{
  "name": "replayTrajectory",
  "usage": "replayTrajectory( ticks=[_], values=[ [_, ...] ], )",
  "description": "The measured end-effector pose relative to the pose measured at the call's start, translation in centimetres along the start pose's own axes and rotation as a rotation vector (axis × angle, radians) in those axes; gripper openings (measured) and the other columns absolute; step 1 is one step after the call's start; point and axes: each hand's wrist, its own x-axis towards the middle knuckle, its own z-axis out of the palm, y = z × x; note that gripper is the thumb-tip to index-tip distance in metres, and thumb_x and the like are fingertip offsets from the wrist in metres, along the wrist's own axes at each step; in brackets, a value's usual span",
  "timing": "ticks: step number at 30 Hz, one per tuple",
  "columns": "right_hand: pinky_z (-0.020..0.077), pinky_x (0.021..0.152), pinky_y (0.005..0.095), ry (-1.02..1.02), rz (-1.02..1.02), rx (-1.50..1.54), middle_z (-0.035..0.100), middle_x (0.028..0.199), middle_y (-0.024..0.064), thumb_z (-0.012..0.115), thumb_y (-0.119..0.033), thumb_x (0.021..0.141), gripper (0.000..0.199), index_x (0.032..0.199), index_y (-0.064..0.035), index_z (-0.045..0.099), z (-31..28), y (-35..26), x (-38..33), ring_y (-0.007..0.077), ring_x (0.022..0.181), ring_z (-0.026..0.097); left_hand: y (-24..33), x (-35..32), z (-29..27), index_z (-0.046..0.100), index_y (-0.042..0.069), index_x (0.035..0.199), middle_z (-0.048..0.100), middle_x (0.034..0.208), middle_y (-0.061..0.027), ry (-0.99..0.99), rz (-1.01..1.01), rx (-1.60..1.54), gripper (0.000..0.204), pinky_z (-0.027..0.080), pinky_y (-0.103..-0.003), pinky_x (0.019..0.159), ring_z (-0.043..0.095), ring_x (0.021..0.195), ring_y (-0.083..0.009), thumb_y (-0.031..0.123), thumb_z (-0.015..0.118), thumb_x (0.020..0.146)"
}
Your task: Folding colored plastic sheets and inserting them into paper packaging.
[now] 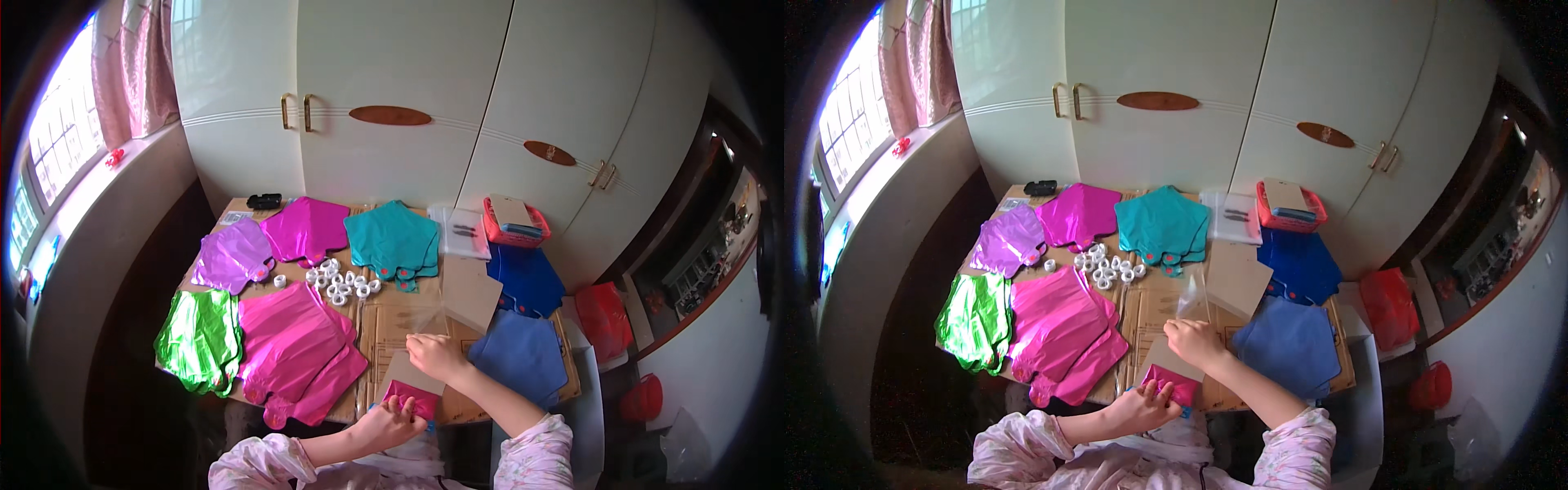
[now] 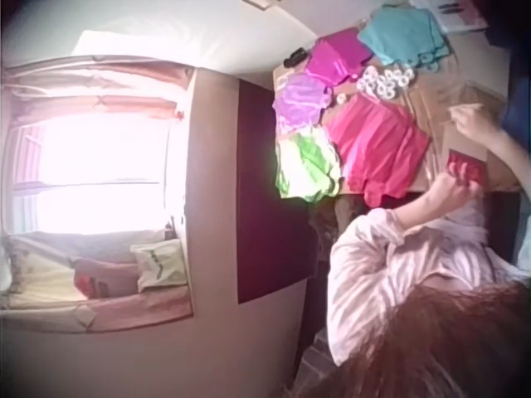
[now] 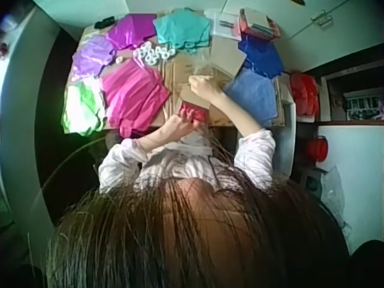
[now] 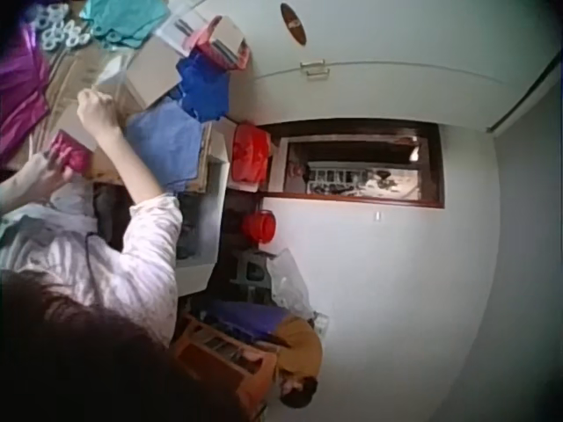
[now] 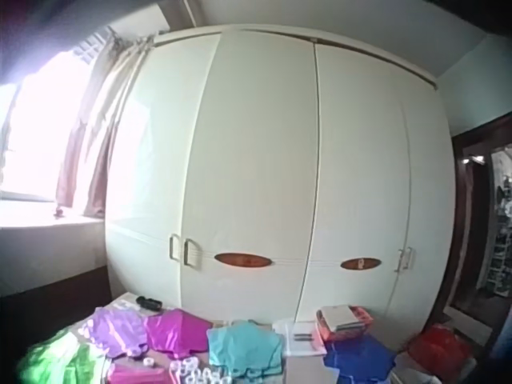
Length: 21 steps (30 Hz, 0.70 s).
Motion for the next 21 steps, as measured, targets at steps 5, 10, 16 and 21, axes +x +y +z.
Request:
replayTrajectory(
  ticks=[5, 10, 16, 21],
  values=[
    [0.0513, 0.074, 0.0388, -0.032, 0.019, 0.228, 0.062, 0.081, 0.0109, 0.064, -0.022, 0.08, 0.018, 0.081, -0.0039, 0.061, 1.1, -0.7, -0.2, 0.0277, 0.086, 0.062, -0.2, -2.3, -2.1, 0.048, 0.011, 0.089, 0.059, 0.11, -0.0161, 0.087, 0.06, -0.15, 0.015, 0.057, -0.032, 0.053, 0.064, 0.086, -0.0297, 0.017, 0.057, 0.078],
    [0.0472, 0.088, 0.0386, -0.074, 0.074, 0.217, 0.062, 0.105, 0.0153, 0.064, -0.026, 0.082, 0.029, 0.095, -0.0002, 0.065, 0.6, 1.4, -0.8, 0.0303, 0.101, 0.058, -0.3, -4.8, -4.2, 0.05, 0.007, 0.083, 0.065, 0.103, -0.0135, 0.119, -0.138, -0.38, 0.013, 0.056, -0.031, 0.058, 0.068, 0.076, -0.0243, 0.009, 0.059, 0.074],
    [0.0483, 0.087, 0.0363, 0.015, -0.03, 0.068, 0.063, 0.108, 0.0116, 0.063, -0.015, 0.077, 0.025, 0.097, -0.0011, 0.064, 1.6, 1.4, -2.1, 0.0259, 0.098, 0.059, 0.2, -8.6, -3.6, 0.048, 0.0, 0.104, 0.059, 0.065, -0.011, 0.577, -0.961, -0.769, 0.027, 0.043, -0.034, 0.046, 0.06, 0.05, -0.025, 0.003, 0.061, 0.081],
    [0.0526, 0.076, 0.0347, 0.028, 0.009, -0.089, 0.062, 0.092, 0.0072, 0.061, -0.01, 0.074, 0.014, 0.086, -0.0028, 0.061, 2.2, 0.7, -2.7, 0.0217, 0.083, 0.06, -3.1, -6.5, -7.6, 0.049, 0.0, 0.095, 0.067, 0.088, -0.0187, 0.561, -0.65, -0.37, 0.028, 0.049, -0.035, 0.049, 0.064, 0.057, -0.0292, -0.004, 0.062, 0.071]
  ],
)
